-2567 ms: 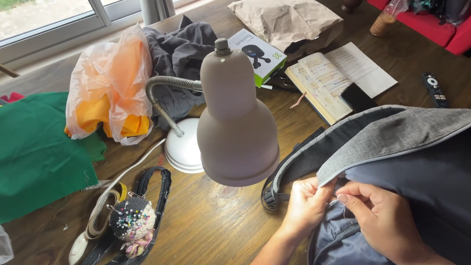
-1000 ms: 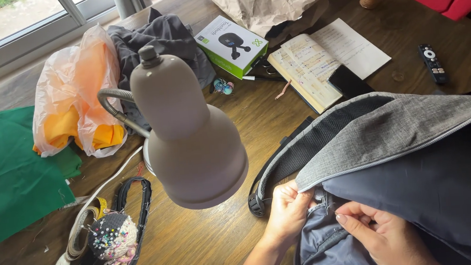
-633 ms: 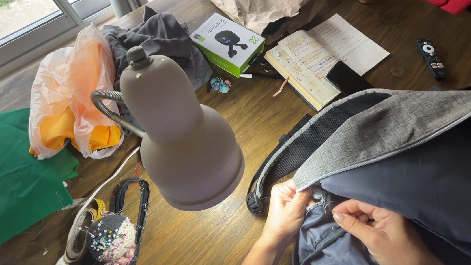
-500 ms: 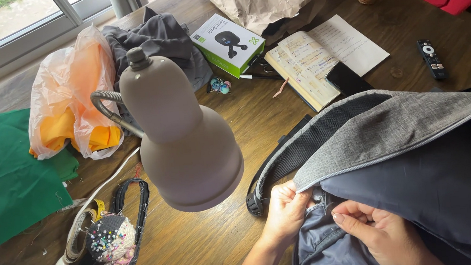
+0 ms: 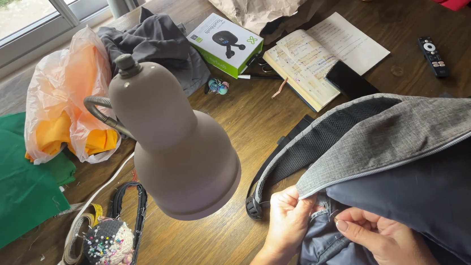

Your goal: The person sews the inner lining of a backpack by hand using a needle and thread, pulling the thread through the fabric multiple times.

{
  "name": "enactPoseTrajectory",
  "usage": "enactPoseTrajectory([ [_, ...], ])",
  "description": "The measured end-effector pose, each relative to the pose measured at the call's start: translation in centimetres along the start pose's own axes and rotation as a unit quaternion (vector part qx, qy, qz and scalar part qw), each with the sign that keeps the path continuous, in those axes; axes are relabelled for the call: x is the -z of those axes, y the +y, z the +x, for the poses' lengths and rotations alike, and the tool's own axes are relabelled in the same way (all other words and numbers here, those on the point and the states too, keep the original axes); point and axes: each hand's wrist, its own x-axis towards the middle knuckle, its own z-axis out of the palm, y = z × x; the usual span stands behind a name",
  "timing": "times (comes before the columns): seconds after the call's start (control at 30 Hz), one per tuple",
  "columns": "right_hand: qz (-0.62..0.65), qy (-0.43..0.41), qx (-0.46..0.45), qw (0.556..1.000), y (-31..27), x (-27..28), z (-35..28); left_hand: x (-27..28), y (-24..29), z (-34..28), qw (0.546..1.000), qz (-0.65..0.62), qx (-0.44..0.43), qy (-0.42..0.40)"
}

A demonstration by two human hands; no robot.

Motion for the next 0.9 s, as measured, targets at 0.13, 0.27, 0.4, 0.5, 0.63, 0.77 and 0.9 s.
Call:
enactPoseTrajectory([
  [0.13,-0.006,-0.003,0.005,1.000,0.3,0.4,0.1,-0.1,0.0,-0.1,1.000,0.000,0.002,0.001],
  [0.27,-0.015,0.017,-0.068,0.997,-1.2,0.2,-0.3,0.4,-0.6,-0.1,0.999,-0.029,0.012,-0.017],
  [0.4,-0.128,-0.014,-0.035,0.991,-0.3,1.1,0.4,0.8,-1.0,-0.2,0.997,-0.066,0.020,-0.037],
  [0.5,-0.126,0.034,-0.022,0.991,0.0,0.7,0.0,0.6,-0.3,-0.2,0.999,-0.020,0.010,-0.033],
  [0.63,-0.131,0.057,0.015,0.990,-0.9,0.3,-0.5,0.6,-0.3,-0.3,0.999,-0.016,0.017,-0.033],
  [0.77,-0.066,0.019,0.009,0.998,-0.8,0.4,-0.6,0.5,-0.2,-0.3,0.999,-0.019,0.006,-0.051],
  [0.9,-0.066,-0.005,0.050,0.997,0.0,0.9,-0.7,0.4,0.0,-0.6,0.998,-0.027,0.009,-0.055],
])
